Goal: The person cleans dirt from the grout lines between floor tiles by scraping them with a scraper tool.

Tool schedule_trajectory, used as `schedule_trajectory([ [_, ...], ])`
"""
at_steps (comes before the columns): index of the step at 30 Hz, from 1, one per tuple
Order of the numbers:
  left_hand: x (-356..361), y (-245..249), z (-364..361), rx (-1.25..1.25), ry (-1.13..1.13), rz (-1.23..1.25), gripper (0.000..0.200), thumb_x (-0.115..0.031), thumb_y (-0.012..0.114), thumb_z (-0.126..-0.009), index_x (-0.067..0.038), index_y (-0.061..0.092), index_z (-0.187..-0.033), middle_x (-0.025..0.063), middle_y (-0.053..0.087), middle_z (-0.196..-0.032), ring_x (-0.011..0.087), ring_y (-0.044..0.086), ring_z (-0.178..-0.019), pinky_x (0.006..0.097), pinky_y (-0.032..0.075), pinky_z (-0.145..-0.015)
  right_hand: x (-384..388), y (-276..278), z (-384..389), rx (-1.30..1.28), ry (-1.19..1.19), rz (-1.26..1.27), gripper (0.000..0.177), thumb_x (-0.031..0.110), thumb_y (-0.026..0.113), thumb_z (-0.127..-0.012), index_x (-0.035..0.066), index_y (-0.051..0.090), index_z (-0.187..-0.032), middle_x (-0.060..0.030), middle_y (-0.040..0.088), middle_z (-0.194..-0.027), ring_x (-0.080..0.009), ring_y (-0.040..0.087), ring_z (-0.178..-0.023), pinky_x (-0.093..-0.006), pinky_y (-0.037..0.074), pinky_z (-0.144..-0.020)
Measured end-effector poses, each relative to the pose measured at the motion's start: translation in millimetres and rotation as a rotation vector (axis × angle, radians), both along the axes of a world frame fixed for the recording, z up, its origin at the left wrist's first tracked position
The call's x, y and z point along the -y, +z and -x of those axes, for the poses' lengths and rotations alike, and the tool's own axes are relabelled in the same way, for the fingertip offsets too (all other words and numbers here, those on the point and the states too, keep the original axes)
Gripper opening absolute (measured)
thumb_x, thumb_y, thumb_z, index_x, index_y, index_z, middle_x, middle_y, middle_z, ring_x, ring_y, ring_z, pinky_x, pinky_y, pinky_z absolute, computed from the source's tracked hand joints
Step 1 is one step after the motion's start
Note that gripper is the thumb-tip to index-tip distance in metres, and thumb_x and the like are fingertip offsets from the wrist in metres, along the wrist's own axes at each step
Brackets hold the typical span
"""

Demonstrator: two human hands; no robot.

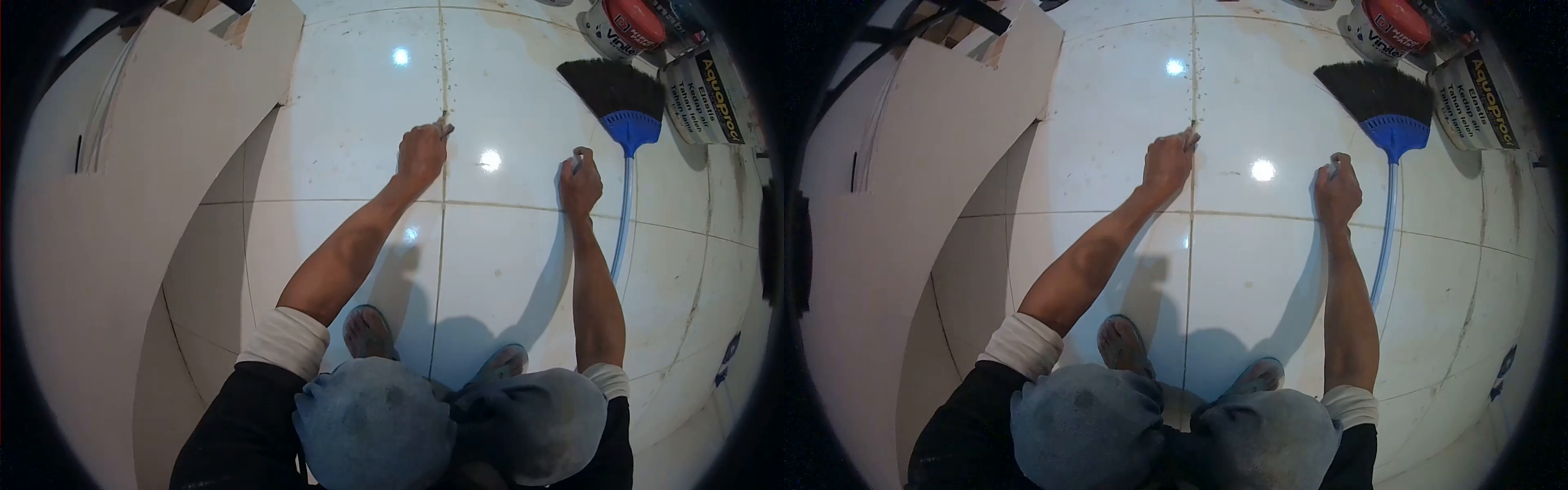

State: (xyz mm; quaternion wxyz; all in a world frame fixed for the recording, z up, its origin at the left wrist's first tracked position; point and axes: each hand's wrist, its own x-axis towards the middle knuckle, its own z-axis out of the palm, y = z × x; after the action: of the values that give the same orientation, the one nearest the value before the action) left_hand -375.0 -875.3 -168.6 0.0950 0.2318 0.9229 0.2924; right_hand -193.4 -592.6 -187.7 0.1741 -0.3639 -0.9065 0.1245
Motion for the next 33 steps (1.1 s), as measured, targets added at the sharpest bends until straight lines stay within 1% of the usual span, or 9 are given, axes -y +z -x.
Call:
schedule_trajectory([
  [9, 65, 14, -120, 0.028, -0.069, 0.018, 0.024, -0.020, 0.061, -0.104, -0.001, 0.070, -0.116, 0.0254, 0.072, -0.092, 0.0460, 0.070, -0.085, 0.0570, 0.055, -0.073, 22, 1, -43, -0.144, 0.111, 0.302, 0.027, 0.025, 0.072, -0.093, 0.007, 0.070, -0.113, -0.0113, 0.071, -0.087, -0.0271, 0.067, -0.074, -0.0411, 0.054, -0.075],
  [16, 119, 4, -205, 0.061, -0.083, -0.129, 0.027, -0.014, 0.064, -0.101, -0.003, 0.066, -0.125, 0.0238, 0.074, -0.099, 0.0432, 0.072, -0.088, 0.0513, 0.058, -0.078, 125, 22, -115, -0.309, 0.062, 0.636, 0.023, 0.019, 0.062, -0.101, 0.000, 0.073, -0.107, -0.0070, 0.069, -0.082, -0.0131, 0.062, -0.074, -0.0317, 0.052, -0.070],
  [20, 114, 33, -233, 0.212, 0.174, -0.325, 0.021, -0.008, 0.069, -0.095, -0.003, 0.063, -0.114, 0.0195, 0.072, -0.088, 0.0391, 0.073, -0.081, 0.0463, 0.056, -0.072, 218, 31, -140, -0.136, 0.209, 1.138, 0.026, 0.018, 0.059, -0.104, -0.002, 0.074, -0.111, -0.0082, 0.076, -0.091, -0.0139, 0.069, -0.077, -0.0315, 0.058, -0.074],
  [22, 104, 34, -246, 0.188, 0.198, -0.383, 0.019, -0.008, 0.071, -0.093, -0.004, 0.059, -0.107, 0.0177, 0.068, -0.081, 0.0350, 0.073, -0.076, 0.0443, 0.055, -0.068, 251, 37, -132, -0.155, 0.060, 1.438, 0.030, 0.020, 0.057, -0.106, -0.004, 0.074, -0.114, -0.0064, 0.075, -0.093, -0.0136, 0.068, -0.080, -0.0308, 0.058, -0.076],
  [23, 103, 36, -250, 0.320, 0.144, -0.385, 0.026, -0.011, 0.071, -0.093, -0.006, 0.056, -0.114, 0.0196, 0.070, -0.088, 0.0443, 0.071, -0.084, 0.0513, 0.055, -0.073, 257, 40, -126, -0.188, -0.010, 1.568, 0.031, 0.021, 0.057, -0.107, -0.004, 0.073, -0.115, -0.0053, 0.074, -0.093, -0.0132, 0.067, -0.080, -0.0304, 0.057, -0.077],
  [27, 98, 32, -252, 0.262, 0.033, -0.445, 0.023, -0.008, 0.069, -0.095, -0.004, 0.062, -0.117, 0.0223, 0.070, -0.096, 0.0442, 0.071, -0.089, 0.0460, 0.056, -0.077, 242, 31, -102, -0.210, 0.090, 1.474, 0.035, 0.026, 0.058, -0.109, -0.005, 0.073, -0.117, -0.0036, 0.072, -0.089, -0.0127, 0.066, -0.077, -0.0297, 0.055, -0.075],
  [29, 104, 30, -242, 0.306, 0.013, -0.432, 0.025, -0.007, 0.068, -0.095, -0.004, 0.063, -0.119, 0.0233, 0.069, -0.099, 0.0454, 0.071, -0.093, 0.0465, 0.057, -0.081, 221, 53, -82, -0.039, 0.267, 1.395, 0.036, 0.028, 0.060, -0.109, -0.004, 0.073, -0.117, -0.0038, 0.071, -0.083, -0.0121, 0.065, -0.074, -0.0297, 0.054, -0.070],
  [31, 118, 23, -221, -0.012, -0.038, -0.374, 0.025, -0.005, 0.063, -0.098, -0.005, 0.066, -0.123, 0.0218, 0.071, -0.103, 0.0440, 0.071, -0.093, 0.0463, 0.058, -0.081, 213, 61, -61, 0.066, 0.360, 1.149, 0.031, 0.023, 0.058, -0.108, -0.003, 0.072, -0.117, -0.0092, 0.069, -0.076, -0.0143, 0.065, -0.065, -0.0341, 0.053, -0.061],
  [33, 140, -3, -184, -0.225, 0.016, -0.364, 0.031, -0.006, 0.061, -0.101, -0.009, 0.068, -0.130, 0.0173, 0.072, -0.118, 0.0399, 0.069, -0.110, 0.0485, 0.054, -0.095, 206, 63, -37, 0.193, 0.376, 0.978, 0.026, 0.022, 0.061, -0.106, -0.001, 0.072, -0.110, -0.0137, 0.071, -0.077, -0.0237, 0.070, -0.068, -0.0403, 0.054, -0.064],
])
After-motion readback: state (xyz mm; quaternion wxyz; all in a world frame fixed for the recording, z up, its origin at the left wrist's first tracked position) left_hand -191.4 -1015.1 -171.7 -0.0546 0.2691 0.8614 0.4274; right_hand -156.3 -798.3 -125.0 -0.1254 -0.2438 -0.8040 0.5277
